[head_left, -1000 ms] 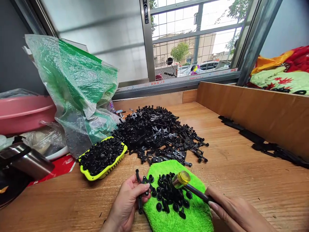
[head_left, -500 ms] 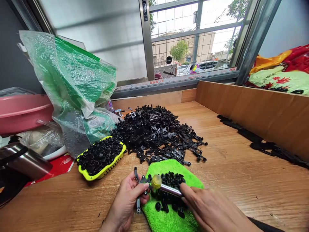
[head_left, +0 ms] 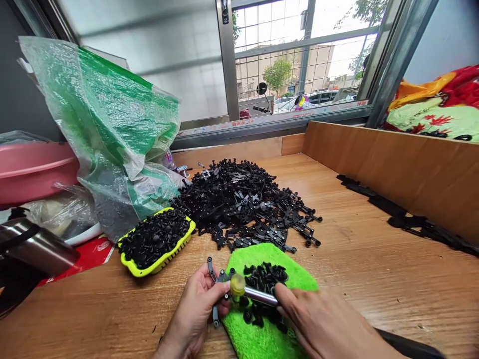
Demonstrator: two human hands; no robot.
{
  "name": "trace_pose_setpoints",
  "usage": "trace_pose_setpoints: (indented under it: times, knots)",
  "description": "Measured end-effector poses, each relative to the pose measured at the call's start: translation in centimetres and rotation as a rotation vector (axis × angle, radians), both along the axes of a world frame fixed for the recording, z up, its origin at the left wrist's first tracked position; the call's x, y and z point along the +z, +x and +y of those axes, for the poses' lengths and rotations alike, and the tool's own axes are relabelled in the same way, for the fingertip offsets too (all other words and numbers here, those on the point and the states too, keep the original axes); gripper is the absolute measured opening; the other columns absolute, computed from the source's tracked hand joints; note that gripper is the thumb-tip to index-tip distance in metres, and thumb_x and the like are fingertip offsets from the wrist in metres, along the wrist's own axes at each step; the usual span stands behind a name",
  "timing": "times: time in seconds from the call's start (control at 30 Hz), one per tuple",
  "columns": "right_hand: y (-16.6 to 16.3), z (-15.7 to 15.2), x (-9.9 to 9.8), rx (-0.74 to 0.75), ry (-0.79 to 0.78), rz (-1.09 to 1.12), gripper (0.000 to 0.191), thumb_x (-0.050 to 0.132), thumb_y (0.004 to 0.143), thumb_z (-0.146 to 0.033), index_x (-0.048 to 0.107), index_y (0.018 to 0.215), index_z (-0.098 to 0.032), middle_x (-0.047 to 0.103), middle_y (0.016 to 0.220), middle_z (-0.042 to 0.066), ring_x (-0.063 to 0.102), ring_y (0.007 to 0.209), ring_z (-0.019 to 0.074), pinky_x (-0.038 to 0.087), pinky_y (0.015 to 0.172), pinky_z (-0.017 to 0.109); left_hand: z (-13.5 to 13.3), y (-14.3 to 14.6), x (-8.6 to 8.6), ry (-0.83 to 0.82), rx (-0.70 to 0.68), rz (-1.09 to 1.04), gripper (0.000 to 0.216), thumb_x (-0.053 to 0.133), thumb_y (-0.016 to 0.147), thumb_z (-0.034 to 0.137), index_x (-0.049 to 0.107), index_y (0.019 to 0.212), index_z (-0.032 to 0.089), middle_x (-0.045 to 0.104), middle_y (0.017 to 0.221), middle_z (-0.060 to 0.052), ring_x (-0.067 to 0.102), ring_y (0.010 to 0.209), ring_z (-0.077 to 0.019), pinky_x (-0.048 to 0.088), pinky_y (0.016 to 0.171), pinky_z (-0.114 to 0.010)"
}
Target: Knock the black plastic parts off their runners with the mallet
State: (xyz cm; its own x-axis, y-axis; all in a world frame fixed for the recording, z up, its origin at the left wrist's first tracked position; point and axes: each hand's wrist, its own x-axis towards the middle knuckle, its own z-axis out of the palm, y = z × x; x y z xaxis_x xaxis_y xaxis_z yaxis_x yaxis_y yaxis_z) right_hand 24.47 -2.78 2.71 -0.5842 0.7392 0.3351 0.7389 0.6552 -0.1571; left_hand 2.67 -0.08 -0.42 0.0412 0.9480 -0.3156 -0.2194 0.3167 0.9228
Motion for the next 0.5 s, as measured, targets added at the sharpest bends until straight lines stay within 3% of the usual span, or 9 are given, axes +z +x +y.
trace_pose_setpoints:
  times: [0.17,0.3,0.4,0.5]
  knots:
    - [-0.1,0.1,-0.3,-0.041,-0.063,0.002,0.02,0.024,0.094,-0.016,0.042,0.088,-0.022,0.058,0.069,0.0,0.057,0.054,0.0192,0.036,0.046,0.029,0.0,0.1,-0.2,-0.006,0.025,-0.006,0.039,0.078,0.057,0.03,0.047,0.077,0.017,0.059,0.057,0.005,0.052,0.039,-0.0053,0.038,0.037,-0.012]
    - [-0.3,0.1,-1.0,-0.064,-0.101,-0.076,0.018,0.031,0.09,-0.013,0.044,0.081,-0.023,0.055,0.06,0.0,0.053,0.048,0.0231,0.028,0.043,0.031,0.1,0.0,-0.2,0.03,0.007,0.05,0.037,0.077,0.059,0.032,0.047,0.074,0.016,0.057,0.055,0.005,0.048,0.036,-0.0037,0.031,0.034,-0.01]
    - [-0.1,0.1,-0.8,-0.09,-0.084,-0.029,0.021,0.027,0.095,-0.019,0.044,0.084,-0.023,0.057,0.064,0.0,0.056,0.052,0.0227,0.035,0.045,0.031,0.0,-0.2,-0.1,0.029,0.03,0.056,0.041,0.079,0.055,0.033,0.049,0.077,0.016,0.056,0.056,0.006,0.043,0.036,-0.0013,0.024,0.034,-0.009]
    - [0.7,-0.3,0.3,-0.106,-0.033,0.068,0.039,0.009,0.1,-0.029,0.044,0.085,-0.022,0.064,0.08,0.004,0.063,0.066,0.0194,0.045,0.049,0.028,-1.0,-0.8,0.3,0.056,0.12,0.084,0.049,0.079,0.055,0.045,0.052,0.087,0.018,0.057,0.057,0.006,0.04,0.039,-0.0015,0.025,0.036,-0.009]
